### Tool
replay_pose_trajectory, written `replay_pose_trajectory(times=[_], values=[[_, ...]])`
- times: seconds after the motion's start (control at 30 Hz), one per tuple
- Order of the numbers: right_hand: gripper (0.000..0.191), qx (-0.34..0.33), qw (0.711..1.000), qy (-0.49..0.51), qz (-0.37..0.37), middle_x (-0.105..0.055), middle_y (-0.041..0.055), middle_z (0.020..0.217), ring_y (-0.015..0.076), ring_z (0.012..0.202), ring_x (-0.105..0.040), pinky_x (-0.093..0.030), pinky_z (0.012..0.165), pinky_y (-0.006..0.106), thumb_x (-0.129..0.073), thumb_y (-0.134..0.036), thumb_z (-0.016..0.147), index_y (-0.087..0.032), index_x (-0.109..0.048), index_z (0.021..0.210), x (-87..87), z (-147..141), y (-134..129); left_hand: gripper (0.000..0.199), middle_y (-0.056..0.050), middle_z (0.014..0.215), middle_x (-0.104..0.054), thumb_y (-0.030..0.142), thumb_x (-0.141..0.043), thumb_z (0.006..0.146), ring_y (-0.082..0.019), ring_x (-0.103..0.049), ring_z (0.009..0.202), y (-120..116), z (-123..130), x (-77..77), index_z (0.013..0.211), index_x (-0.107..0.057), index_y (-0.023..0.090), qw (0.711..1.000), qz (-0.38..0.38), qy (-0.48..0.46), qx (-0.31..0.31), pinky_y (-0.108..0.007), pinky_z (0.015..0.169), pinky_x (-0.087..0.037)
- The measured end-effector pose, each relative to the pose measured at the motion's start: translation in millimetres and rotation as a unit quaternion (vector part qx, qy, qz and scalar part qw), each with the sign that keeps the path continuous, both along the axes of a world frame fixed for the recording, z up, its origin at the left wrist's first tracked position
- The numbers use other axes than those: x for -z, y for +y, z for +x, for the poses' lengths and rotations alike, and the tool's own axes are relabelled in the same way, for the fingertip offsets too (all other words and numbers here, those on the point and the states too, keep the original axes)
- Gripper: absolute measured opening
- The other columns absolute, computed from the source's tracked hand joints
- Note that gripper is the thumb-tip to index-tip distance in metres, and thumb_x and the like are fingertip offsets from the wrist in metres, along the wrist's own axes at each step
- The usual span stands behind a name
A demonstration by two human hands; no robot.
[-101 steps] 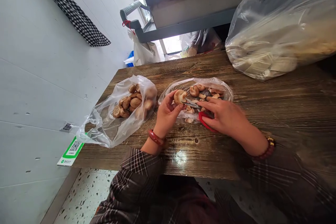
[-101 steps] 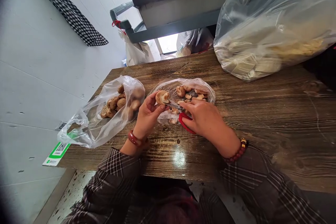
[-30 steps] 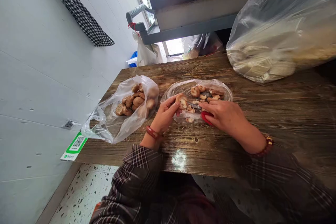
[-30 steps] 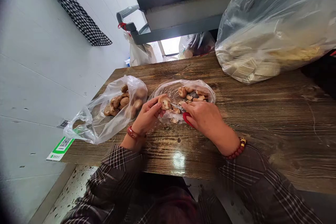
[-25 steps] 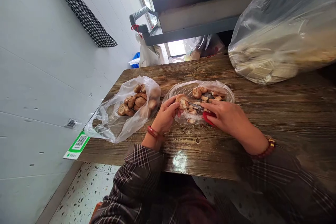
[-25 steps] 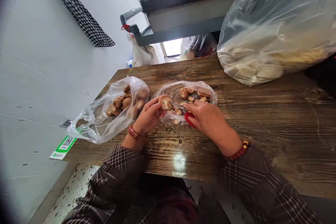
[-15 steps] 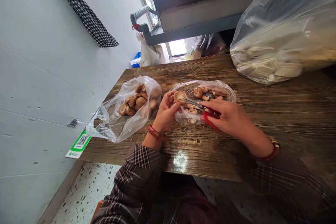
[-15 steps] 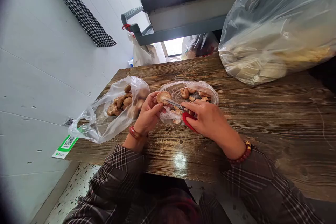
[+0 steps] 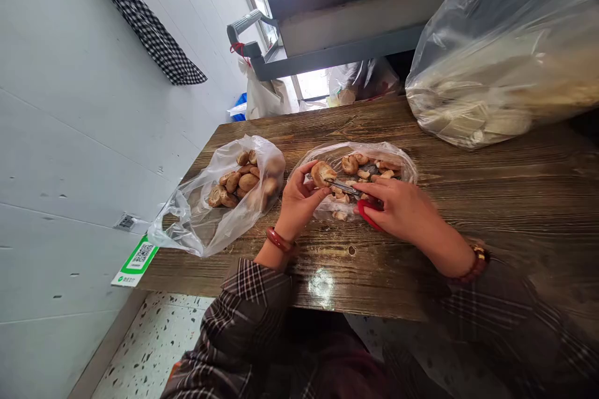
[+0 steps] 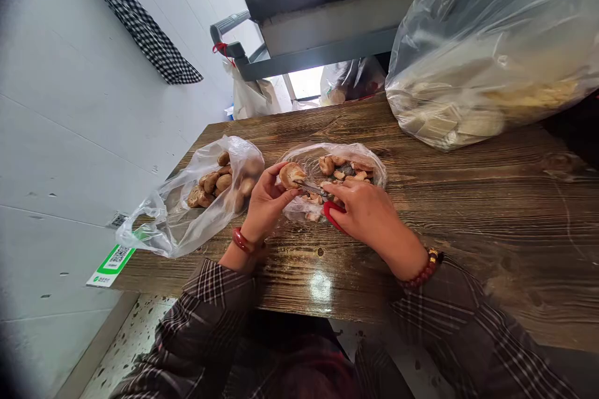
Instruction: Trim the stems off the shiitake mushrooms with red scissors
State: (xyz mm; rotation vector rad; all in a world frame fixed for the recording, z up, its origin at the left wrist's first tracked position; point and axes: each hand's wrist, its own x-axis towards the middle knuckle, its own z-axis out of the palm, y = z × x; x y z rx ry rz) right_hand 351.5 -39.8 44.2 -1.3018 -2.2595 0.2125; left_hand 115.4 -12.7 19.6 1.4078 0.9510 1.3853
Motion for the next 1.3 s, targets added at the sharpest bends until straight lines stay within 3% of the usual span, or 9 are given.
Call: replay_pose_trajectory(times=[0.33,0.57,0.77,0.87,0.97,1.07,1.3], values=[[0.031,-0.011,0.998,-0.060,-0.005,-0.079,0.0090,0.103,0.0244,0.088,-0.072,-0.044,0.067,0.032,-0.060,-0.025,0.097,-0.021,-0.076,0.122,-2.2,2.9,0.1,0.064,-0.007,0.128,-0.069,0.027,-0.093,0.072,-0.018,-0.073,0.099,0.0,2.3,3.4,0.129,-0.064,0.024,1.000,0.010,0.027,0.008,-0.031,0.087,-0.064],[0.036,-0.009,0.999,-0.048,0.014,-0.080,0.0082,0.113,0.0258,0.094,-0.074,-0.049,0.069,0.033,-0.066,-0.031,0.094,-0.027,-0.076,0.128,-8.5,10.5,0.6,0.056,-0.008,0.129,-0.070,0.035,-0.088,0.078,-0.016,-0.074,0.089,0.5,-5.8,-6.7,0.127,-0.062,0.025,0.997,-0.056,-0.061,-0.010,-0.021,0.063,-0.058],[0.036,0.031,0.997,0.009,0.069,-0.079,0.0111,0.104,0.0269,0.094,-0.072,-0.054,0.077,0.038,-0.061,-0.030,0.097,-0.022,-0.075,0.129,-7.2,16.7,6.7,0.043,-0.010,0.114,-0.077,0.038,-0.083,0.082,-0.023,-0.078,0.097,0.9,-10.5,-16.7,0.115,-0.066,0.018,0.979,-0.145,-0.140,0.034,-0.034,0.083,-0.063],[0.036,0.013,0.997,0.006,0.082,-0.077,0.0108,0.100,0.0281,0.096,-0.070,-0.055,0.084,0.041,-0.061,-0.027,0.097,-0.022,-0.075,0.130,-5.9,15.6,8.3,0.044,-0.012,0.109,-0.077,0.037,-0.081,0.083,-0.023,-0.077,0.091,-0.3,-8.0,-19.1,0.119,-0.071,0.015,0.973,-0.170,-0.139,0.063,-0.028,0.067,-0.060],[0.037,0.001,0.996,-0.010,0.088,-0.076,0.0117,0.101,0.0297,0.099,-0.068,-0.054,0.088,0.045,-0.061,-0.025,0.097,-0.022,-0.074,0.131,-4.7,13.9,8.4,0.044,-0.010,0.102,-0.076,0.038,-0.080,0.085,-0.014,-0.069,0.072,-1.4,-5.8,-19.6,0.122,-0.073,0.016,0.975,-0.166,-0.136,0.048,-0.019,0.047,-0.045],[0.036,-0.011,0.995,-0.034,0.097,-0.076,0.0123,0.102,0.0295,0.097,-0.067,-0.053,0.088,0.045,-0.063,-0.026,0.097,-0.021,-0.075,0.130,-3.2,13.0,8.0,0.040,-0.007,0.096,-0.074,0.043,-0.079,0.086,-0.009,-0.060,0.061,-2.7,-4.5,-19.6,0.116,-0.074,0.017,0.978,-0.165,-0.123,0.023,-0.017,0.043,-0.039],[0.038,-0.053,0.993,-0.057,0.091,-0.077,0.0130,0.109,0.0289,0.096,-0.068,-0.053,0.087,0.041,-0.068,-0.021,0.092,-0.019,-0.074,0.129,-2.4,10.8,5.8,0.044,-0.003,0.082,-0.066,0.059,-0.073,0.088,-0.009,-0.054,0.059,-6.8,-0.7,-18.6,0.097,-0.073,0.016,0.985,-0.159,-0.063,0.010,-0.016,0.042,-0.038]])
